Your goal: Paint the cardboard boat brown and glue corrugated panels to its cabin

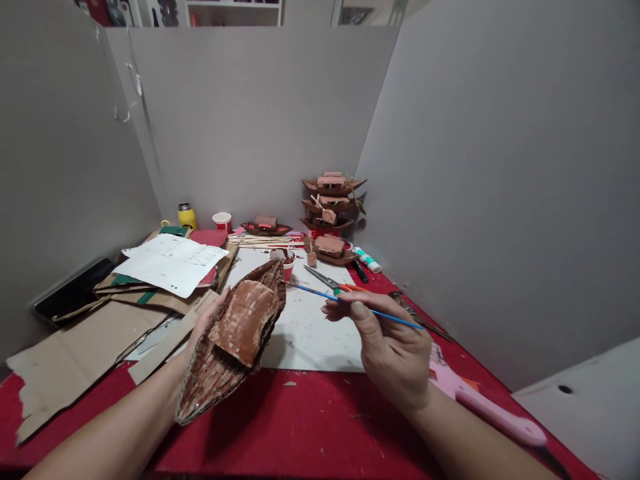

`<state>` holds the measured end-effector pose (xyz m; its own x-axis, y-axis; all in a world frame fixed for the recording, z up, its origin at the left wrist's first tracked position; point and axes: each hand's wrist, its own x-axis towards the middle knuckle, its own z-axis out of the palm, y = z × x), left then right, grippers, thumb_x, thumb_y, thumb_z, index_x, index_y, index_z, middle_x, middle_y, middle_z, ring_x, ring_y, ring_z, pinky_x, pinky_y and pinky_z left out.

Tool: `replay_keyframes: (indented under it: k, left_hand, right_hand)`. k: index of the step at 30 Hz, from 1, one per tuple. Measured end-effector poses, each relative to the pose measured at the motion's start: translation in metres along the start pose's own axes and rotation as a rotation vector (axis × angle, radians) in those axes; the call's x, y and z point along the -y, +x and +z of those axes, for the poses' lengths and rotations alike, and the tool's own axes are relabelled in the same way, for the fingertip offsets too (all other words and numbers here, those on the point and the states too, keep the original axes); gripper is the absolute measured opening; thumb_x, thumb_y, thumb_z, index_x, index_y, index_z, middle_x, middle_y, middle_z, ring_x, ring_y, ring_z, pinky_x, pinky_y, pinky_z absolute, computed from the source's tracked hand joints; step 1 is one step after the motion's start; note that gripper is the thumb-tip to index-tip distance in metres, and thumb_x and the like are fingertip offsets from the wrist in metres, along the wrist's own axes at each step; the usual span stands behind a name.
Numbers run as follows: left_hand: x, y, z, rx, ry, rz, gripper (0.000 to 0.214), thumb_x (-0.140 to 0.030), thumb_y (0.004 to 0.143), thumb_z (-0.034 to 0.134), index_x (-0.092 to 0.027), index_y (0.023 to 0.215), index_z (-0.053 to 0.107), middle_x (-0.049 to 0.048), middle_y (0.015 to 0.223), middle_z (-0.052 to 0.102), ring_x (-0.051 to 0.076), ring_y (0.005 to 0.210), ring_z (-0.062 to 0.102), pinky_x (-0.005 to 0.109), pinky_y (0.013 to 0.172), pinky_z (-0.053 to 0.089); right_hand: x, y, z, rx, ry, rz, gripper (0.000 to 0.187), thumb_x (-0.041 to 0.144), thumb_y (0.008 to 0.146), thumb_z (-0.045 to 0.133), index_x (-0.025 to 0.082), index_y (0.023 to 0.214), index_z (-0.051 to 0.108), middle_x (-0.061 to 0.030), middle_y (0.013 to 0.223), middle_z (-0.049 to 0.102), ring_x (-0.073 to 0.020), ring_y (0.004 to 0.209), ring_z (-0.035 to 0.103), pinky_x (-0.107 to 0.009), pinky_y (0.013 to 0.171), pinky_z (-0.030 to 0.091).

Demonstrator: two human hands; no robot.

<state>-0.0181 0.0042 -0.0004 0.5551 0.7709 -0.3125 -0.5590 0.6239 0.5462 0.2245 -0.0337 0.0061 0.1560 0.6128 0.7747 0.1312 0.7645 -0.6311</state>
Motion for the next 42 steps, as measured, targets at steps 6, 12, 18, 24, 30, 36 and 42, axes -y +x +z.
replay_keyframes:
  k: [6,12,18,24,30,36,42]
  left_hand:
    - [0.007,-0.001,0.005,0.047,0.133,0.076,0.046,-0.047,0.082,0.059,-0.006,0.101,0.071,0.0172,0.082,0.076,0.030,0.068,0.072,0.034,0.056,0.054]
    - [0.009,-0.001,0.010,-0.003,0.099,0.056,0.041,-0.044,0.086,0.055,-0.008,0.095,0.072,0.0140,0.079,0.077,0.029,0.070,0.073,0.036,0.064,0.057]
    - [0.012,-0.005,0.018,-0.074,0.075,0.127,0.033,-0.036,0.090,0.051,-0.011,0.086,0.072,0.0111,0.076,0.077,0.024,0.064,0.072,0.033,0.063,0.057]
    - [0.009,-0.003,0.014,-0.058,0.055,0.078,0.034,-0.038,0.090,0.052,-0.011,0.088,0.071,0.0111,0.077,0.077,0.024,0.067,0.073,0.033,0.066,0.057]
    - [0.004,0.002,0.003,-0.029,0.042,0.100,0.042,-0.042,0.088,0.053,-0.008,0.105,0.068,0.0159,0.084,0.076,0.028,0.072,0.072,0.038,0.068,0.057]
    - [0.003,-0.003,0.012,-0.152,0.001,0.198,0.041,-0.044,0.090,0.048,-0.011,0.103,0.069,0.0123,0.077,0.076,0.027,0.063,0.072,0.039,0.062,0.058]
    - [0.003,-0.002,0.008,-0.101,0.041,0.157,0.049,-0.049,0.088,0.049,-0.009,0.109,0.069,0.0152,0.080,0.076,0.029,0.067,0.072,0.040,0.061,0.058]
  right_hand:
    - [0.002,0.000,0.003,-0.030,0.002,-0.038,0.019,0.015,0.092,0.058,0.024,0.103,0.070,-0.0015,0.084,0.074,-0.0155,0.069,0.070,-0.030,0.061,0.060]
    - [-0.002,0.004,0.002,-0.074,-0.065,-0.050,0.016,0.017,0.090,0.060,0.023,0.102,0.070,-0.0021,0.083,0.073,-0.0174,0.070,0.071,-0.032,0.060,0.061]
    - [-0.001,0.002,0.003,-0.082,-0.067,-0.060,0.015,0.018,0.091,0.060,0.023,0.102,0.069,-0.0028,0.083,0.074,-0.0181,0.070,0.071,-0.034,0.058,0.061]
    - [-0.005,0.004,0.001,-0.146,-0.096,-0.018,0.012,0.022,0.091,0.060,0.022,0.100,0.069,-0.0029,0.081,0.073,-0.0186,0.070,0.071,-0.035,0.061,0.061]
    - [0.000,-0.004,-0.003,-0.198,0.019,-0.055,0.010,0.024,0.092,0.059,0.023,0.094,0.069,-0.0017,0.079,0.070,-0.0193,0.067,0.071,-0.035,0.058,0.059]
    - [0.011,-0.024,-0.004,0.141,0.185,-0.096,0.019,0.018,0.094,0.052,0.024,0.103,0.067,-0.0049,0.081,0.071,-0.0214,0.070,0.070,-0.037,0.054,0.059]
    - [0.017,-0.030,0.002,0.255,0.203,-0.088,0.021,0.017,0.094,0.051,0.022,0.105,0.068,-0.0062,0.079,0.071,-0.0207,0.064,0.071,-0.035,0.053,0.060]
